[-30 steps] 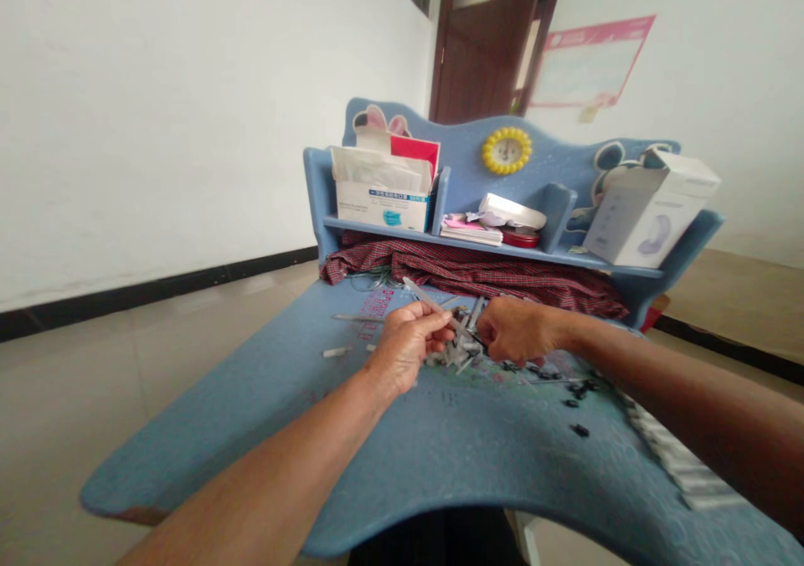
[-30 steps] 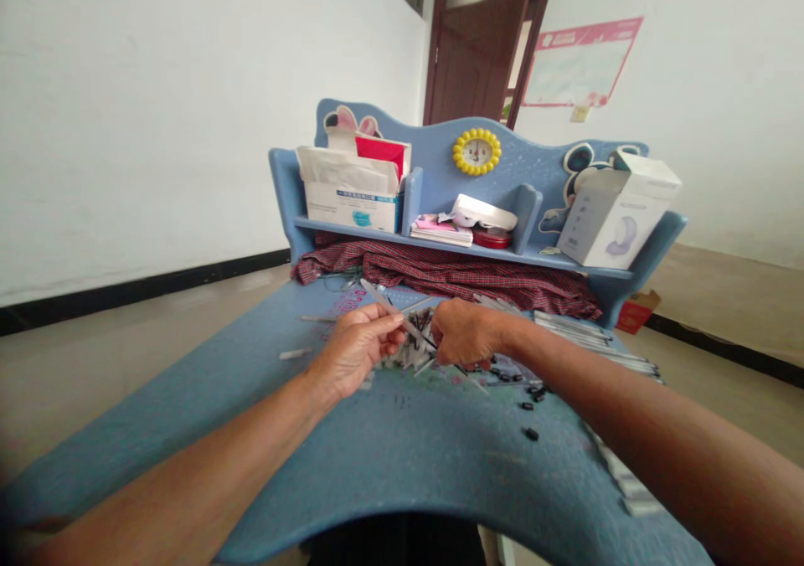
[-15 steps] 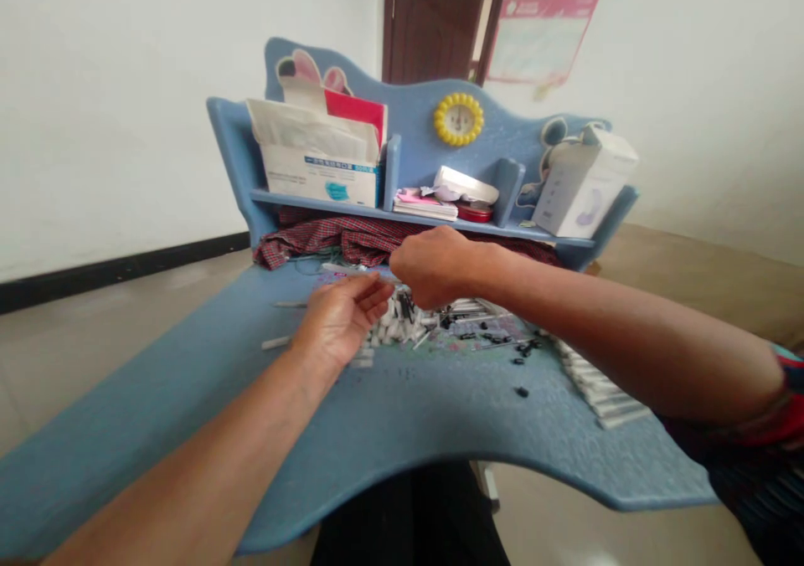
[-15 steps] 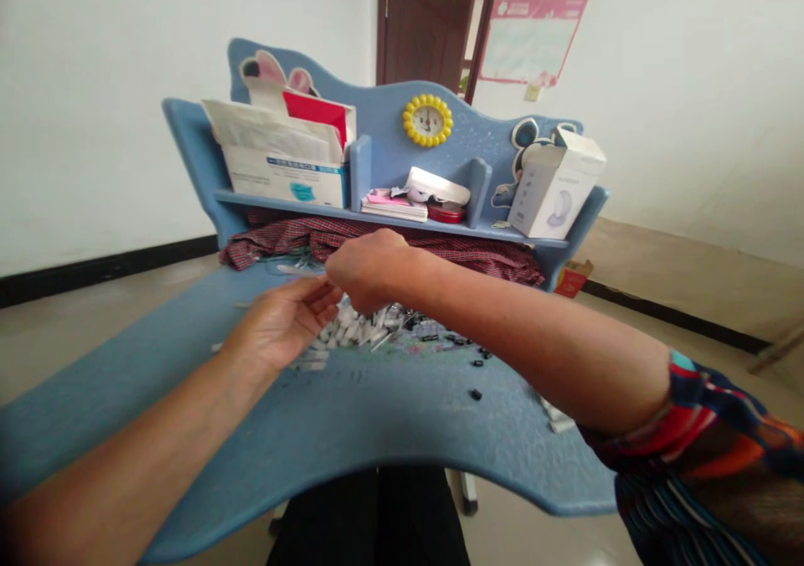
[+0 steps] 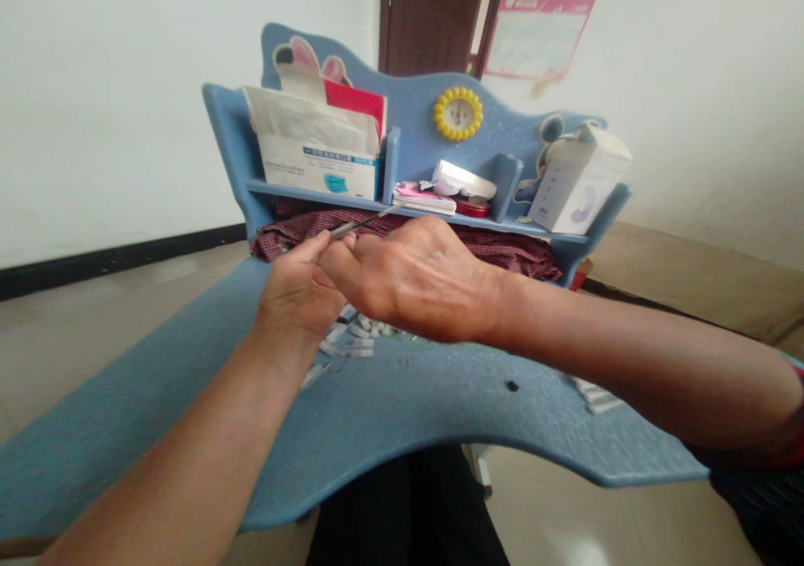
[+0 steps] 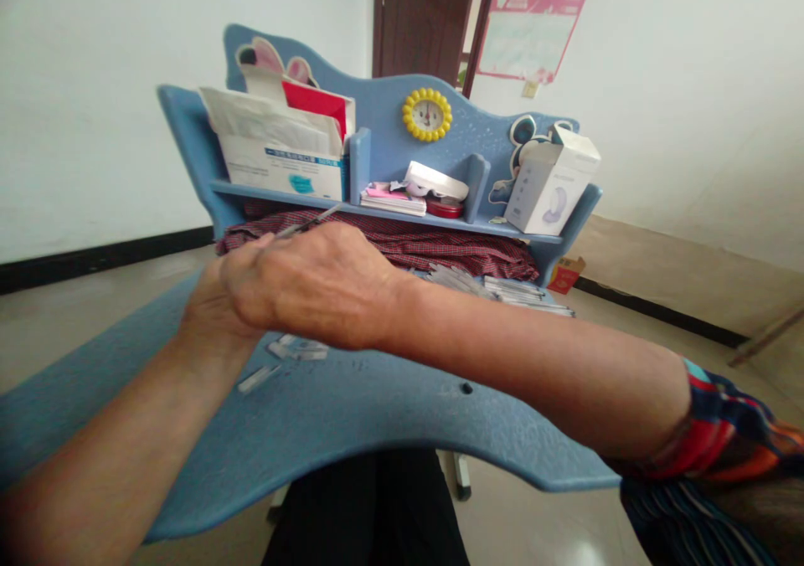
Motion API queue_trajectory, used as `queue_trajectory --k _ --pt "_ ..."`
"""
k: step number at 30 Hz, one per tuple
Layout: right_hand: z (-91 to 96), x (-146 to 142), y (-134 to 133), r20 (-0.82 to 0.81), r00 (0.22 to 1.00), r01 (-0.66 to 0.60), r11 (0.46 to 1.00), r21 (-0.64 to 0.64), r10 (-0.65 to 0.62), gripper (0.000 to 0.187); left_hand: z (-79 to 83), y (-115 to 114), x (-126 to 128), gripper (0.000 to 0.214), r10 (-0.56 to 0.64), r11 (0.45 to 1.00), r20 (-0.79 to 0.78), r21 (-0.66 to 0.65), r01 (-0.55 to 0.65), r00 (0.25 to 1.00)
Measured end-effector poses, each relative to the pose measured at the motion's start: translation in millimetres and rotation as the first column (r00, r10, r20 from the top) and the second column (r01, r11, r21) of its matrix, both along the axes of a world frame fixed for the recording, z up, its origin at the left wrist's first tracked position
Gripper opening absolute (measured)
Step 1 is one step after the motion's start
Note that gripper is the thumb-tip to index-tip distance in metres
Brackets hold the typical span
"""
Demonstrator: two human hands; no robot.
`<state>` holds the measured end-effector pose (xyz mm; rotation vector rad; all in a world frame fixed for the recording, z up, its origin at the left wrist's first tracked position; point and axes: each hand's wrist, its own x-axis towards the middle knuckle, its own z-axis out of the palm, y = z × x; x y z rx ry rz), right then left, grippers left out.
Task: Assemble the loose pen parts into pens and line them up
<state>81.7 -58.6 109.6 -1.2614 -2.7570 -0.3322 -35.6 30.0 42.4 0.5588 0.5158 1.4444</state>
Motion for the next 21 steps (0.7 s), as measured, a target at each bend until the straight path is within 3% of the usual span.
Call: queue_trajectory --k 1,2,5,8,12,16,19,21 --pt "-2.8 8 -10 0.111 0.993 -0.041 0.996 0.085 0.032 0.041 2.9 0 -4 0.024 0.013 1.0 0.035 -0.005 -0.013 0.999" --pt "-6.8 18 -19 0.177 0.984 -0.031 0.997 0.076 0.017 0.034 5.5 0 -9 0.021 0.033 0.999 0.086 -0.001 -0.033 0.996" --pt "-25.5 56 -33 0.296 0.944 0.188 0.974 -0.123 -0.145 0.015 11.1 0 -19 0.017 0.06 0.997 0.22 0.028 -0.068 0.974" --pt "-52.1 96 -34 0.344 0.904 0.366 0.872 -0.324 -0.252 0.016 13.0 0 -22 0.015 0.069 0.997 0.234 0.028 -0.078 0.97" --pt "-85.5 126 -34 0.305 0.858 0.51 0.763 -0.397 -0.414 0.023 9.0 -1 -14 0.017 0.059 0.998 0.155 0.026 -0.064 0.986" --pt "-102.6 134 -38 0.172 0.891 0.449 0.752 -0.482 -0.421 0.016 -1.3 -4 0 0.023 -0.001 1.0 0.05 0.016 0.0 0.999" --pt "-106.9 136 -40 0.005 0.915 0.346 0.776 -0.528 -0.404 0.01 -10.9 -10 11 0.024 -0.142 0.989 -0.041 -0.056 0.139 0.989" --pt "-107.4 135 -40 -0.146 0.883 0.294 0.768 -0.57 -0.446 0.01 -17.6 -16 17 0.024 -0.238 0.97 -0.121 -0.085 0.229 0.964"
